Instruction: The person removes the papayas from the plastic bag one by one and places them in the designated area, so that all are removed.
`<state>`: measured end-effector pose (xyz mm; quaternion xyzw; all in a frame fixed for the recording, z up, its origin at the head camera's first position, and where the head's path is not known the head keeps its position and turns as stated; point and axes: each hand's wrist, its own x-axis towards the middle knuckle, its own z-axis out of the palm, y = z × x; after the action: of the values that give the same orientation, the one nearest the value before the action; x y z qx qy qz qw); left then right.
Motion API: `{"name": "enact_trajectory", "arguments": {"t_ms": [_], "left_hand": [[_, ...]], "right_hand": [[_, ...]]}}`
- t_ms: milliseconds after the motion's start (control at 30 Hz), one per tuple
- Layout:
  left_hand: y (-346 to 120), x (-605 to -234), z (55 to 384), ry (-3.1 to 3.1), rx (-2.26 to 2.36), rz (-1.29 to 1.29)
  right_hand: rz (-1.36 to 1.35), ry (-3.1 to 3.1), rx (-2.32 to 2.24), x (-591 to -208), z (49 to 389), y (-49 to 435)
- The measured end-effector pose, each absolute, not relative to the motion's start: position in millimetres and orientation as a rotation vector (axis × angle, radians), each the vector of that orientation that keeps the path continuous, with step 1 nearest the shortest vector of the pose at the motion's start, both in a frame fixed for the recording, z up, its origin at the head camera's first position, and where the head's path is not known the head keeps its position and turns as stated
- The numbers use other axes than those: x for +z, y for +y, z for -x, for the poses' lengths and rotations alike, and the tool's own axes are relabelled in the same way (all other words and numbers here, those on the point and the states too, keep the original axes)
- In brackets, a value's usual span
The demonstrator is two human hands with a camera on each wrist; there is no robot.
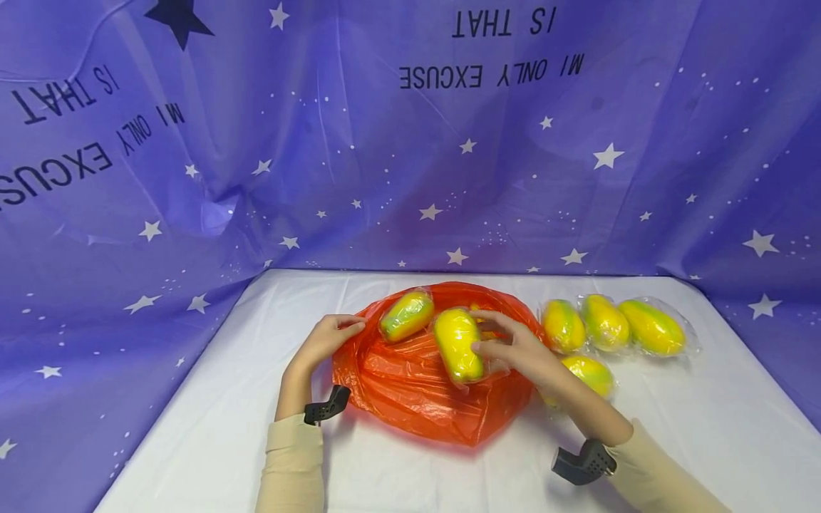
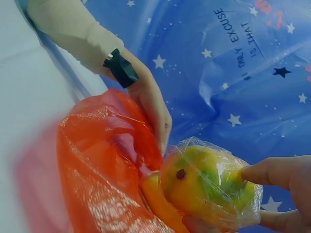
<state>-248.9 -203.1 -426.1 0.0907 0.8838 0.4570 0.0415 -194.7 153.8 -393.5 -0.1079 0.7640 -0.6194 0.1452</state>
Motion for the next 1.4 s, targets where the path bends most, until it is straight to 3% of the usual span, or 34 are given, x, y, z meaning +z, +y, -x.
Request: {"name": "enact_trajectory", "arguments": {"t_ms": [1400], "left_hand": [[-204,-424,248,2.708,1.406,-0.288]], "right_hand": [[0.231,2.397,-1.796,-381,167,237]]}}
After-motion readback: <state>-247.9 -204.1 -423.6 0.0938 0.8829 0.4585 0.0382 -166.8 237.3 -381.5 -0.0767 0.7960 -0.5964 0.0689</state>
